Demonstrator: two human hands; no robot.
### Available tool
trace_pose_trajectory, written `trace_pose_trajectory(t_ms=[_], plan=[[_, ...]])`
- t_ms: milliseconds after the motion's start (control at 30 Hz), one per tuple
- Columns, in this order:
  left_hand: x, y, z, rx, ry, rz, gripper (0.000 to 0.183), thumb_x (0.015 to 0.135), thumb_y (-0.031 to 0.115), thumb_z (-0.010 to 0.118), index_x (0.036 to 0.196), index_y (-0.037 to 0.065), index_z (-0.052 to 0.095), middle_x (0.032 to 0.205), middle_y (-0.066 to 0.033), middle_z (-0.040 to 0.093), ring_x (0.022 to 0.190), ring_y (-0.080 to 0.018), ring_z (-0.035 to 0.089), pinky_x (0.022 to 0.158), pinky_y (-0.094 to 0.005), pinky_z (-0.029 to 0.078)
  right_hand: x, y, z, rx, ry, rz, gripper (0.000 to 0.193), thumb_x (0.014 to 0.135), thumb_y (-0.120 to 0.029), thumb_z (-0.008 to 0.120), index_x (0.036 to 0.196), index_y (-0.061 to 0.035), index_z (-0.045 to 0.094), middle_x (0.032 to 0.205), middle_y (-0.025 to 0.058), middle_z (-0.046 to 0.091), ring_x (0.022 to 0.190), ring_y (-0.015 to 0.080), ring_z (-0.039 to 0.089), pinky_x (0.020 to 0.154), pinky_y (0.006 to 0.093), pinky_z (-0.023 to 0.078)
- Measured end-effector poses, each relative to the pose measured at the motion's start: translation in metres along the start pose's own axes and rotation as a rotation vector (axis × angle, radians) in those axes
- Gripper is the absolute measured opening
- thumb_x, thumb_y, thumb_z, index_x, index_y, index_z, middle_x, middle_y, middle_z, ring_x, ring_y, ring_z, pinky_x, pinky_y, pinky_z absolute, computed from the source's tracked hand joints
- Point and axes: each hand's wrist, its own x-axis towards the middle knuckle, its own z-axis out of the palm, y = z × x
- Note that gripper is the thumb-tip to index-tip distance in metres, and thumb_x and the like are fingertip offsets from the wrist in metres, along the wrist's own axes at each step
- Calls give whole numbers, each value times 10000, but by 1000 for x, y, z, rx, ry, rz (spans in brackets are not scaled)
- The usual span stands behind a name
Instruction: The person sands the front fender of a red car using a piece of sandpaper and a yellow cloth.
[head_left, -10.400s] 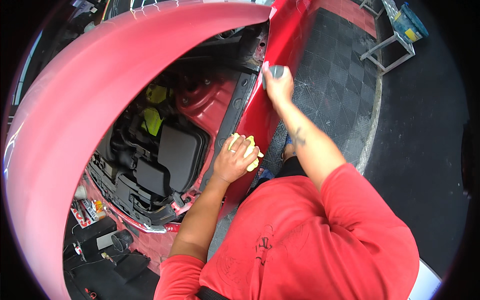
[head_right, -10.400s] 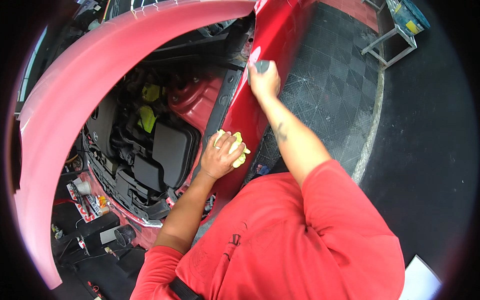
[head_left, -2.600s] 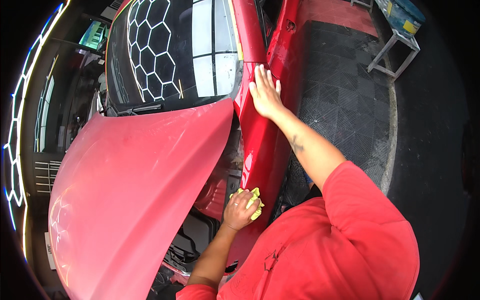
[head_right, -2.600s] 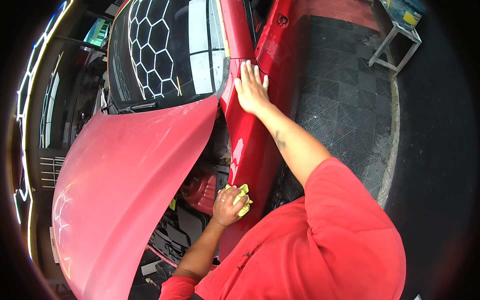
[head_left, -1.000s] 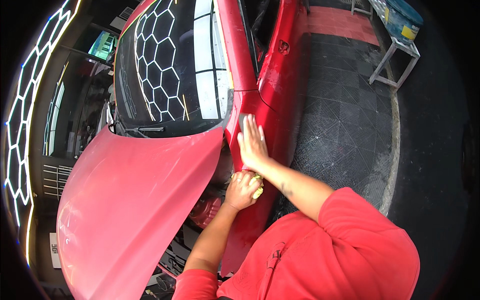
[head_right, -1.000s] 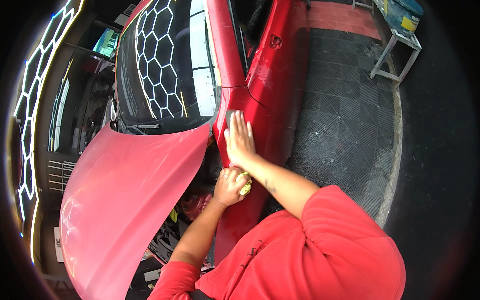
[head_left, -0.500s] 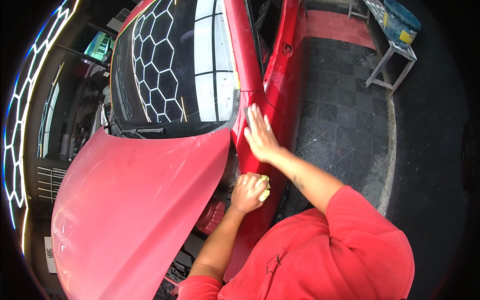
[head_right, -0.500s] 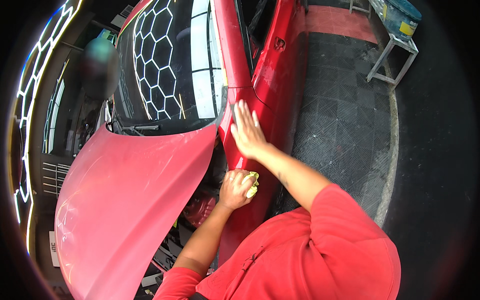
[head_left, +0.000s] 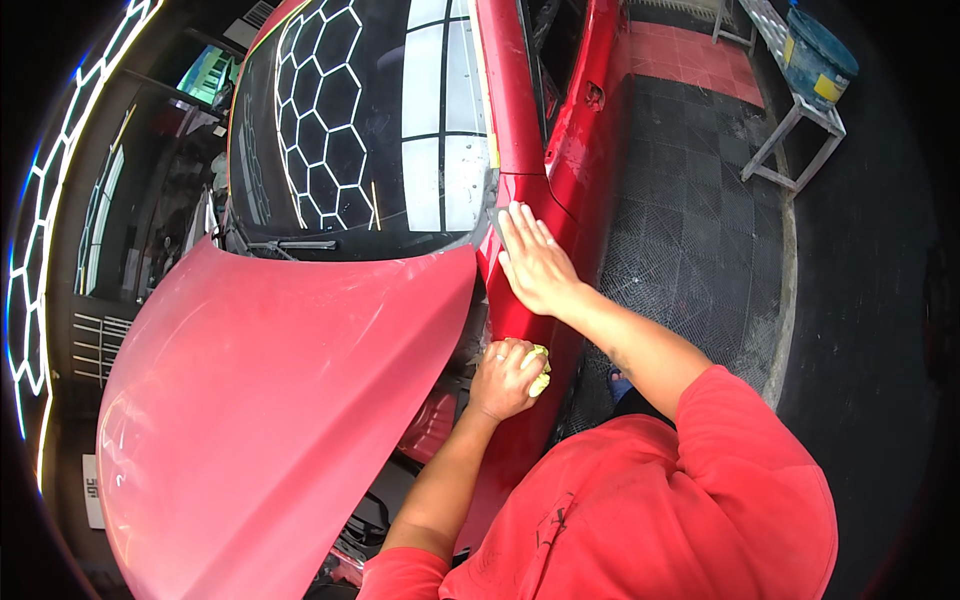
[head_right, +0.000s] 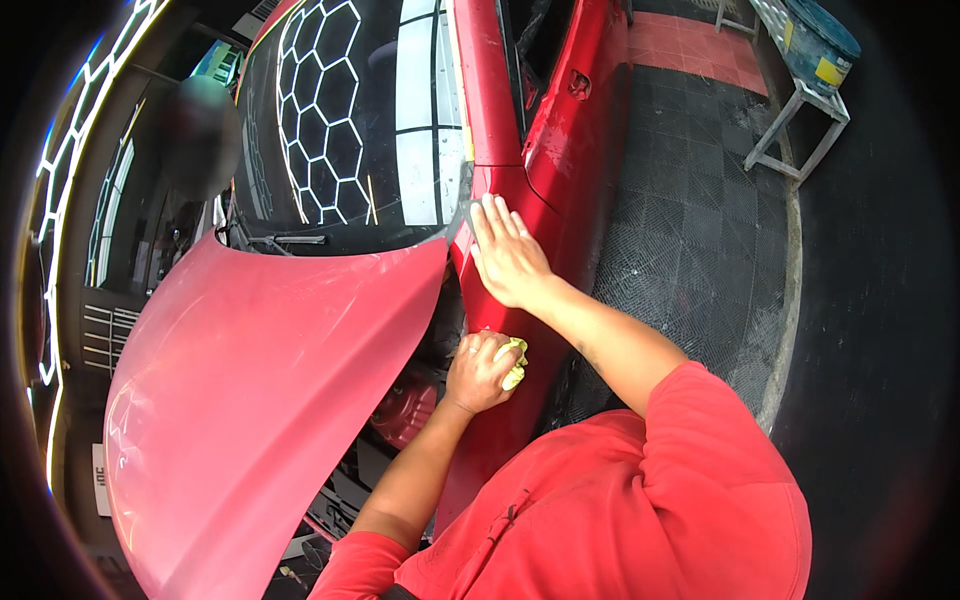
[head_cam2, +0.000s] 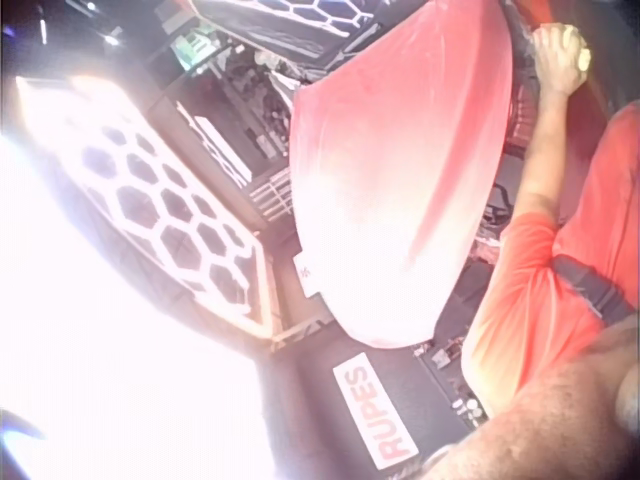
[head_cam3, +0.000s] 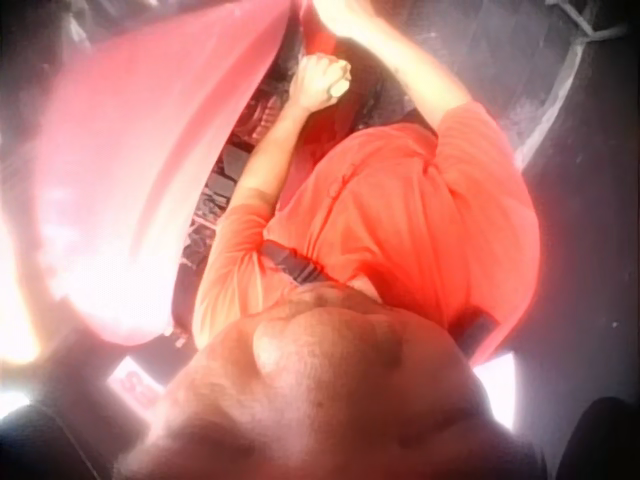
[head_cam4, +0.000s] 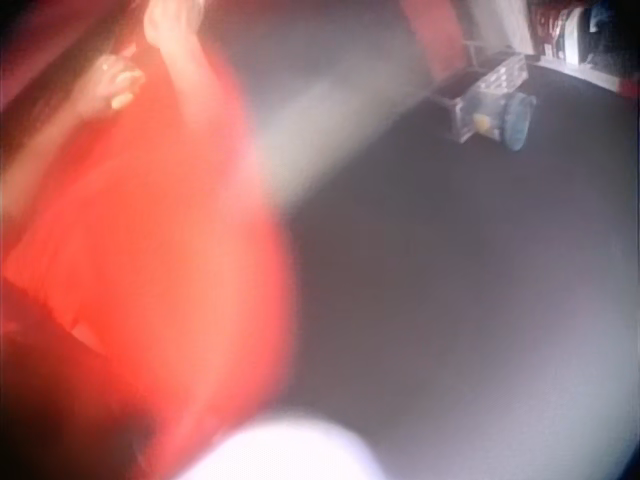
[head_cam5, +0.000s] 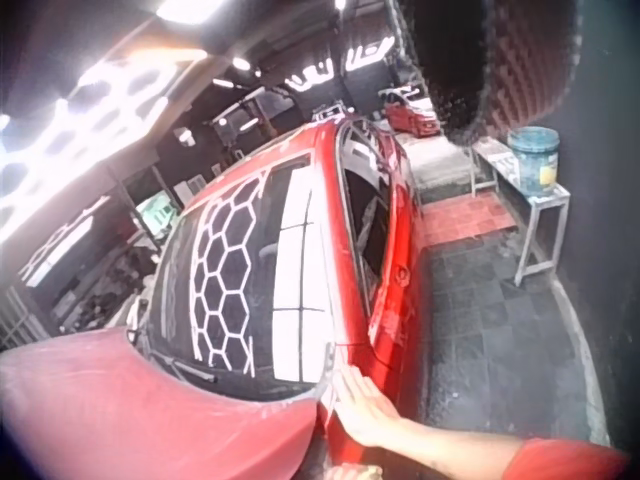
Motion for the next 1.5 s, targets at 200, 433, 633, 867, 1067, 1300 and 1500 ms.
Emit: trace_pose_trajectory(t_ms=[200,433,633,867,1067,1300,1500], plan=[[-1,2,2,-29,-3,-11,445,722,178,851,1138,139,699,1172,-113,656,1131,-332,637,939,-475,503,13,-6,0,-38,14,109,672,1147,-290,443,1677,94,292,1750,347,284,1653,474,258,1346,564,248],[1,0,0,-13,-4,-18,440,744,208,853,1161,162,720,1166,-68,673,1086,-296,649,926,-464,496,23,-1,-5,-17,-40,171,708,1154,-296,430,1702,94,211,1776,354,196,1665,476,224,1354,568,221],[7,-1,-1,-30,14,-17,433,727,181,858,1127,165,693,1173,-78,666,1123,-300,638,922,-468,493,46,32,-18,140,18,244,691,1166,-323,399,1719,53,227,1794,305,214,1680,417,220,1367,534,205],[5,4,2,-32,21,-14,427,725,183,852,1121,152,694,1160,-78,668,1106,-301,645,915,-466,491,13,66,15,456,319,231,603,1195,-328,398,1678,31,368,1742,305,343,1637,418,331,1338,499,269],[2,2,0,-8,-26,-28,476,713,202,865,1155,147,697,1163,-95,668,1093,-311,645,912,-472,490,-30,-13,56,173,103,297,751,1138,-297,486,1746,10,168,1813,296,158,1693,445,161,1321,658,138],[5,6,-5,-8,-41,-37,427,740,208,847,1136,161,694,1165,-87,669,1111,-305,647,914,-467,487,-19,46,28,156,31,249,744,1143,-313,446,1756,-9,153,1837,218,163,1710,380,137,1337,630,116],[9,8,-4,1,-31,-53,411,758,217,843,1142,174,702,1169,-62,670,1110,-291,654,929,-464,494,10,87,13,185,59,171,824,1075,-227,532,1758,-5,128,1844,212,132,1714,338,139,1347,628,109]])
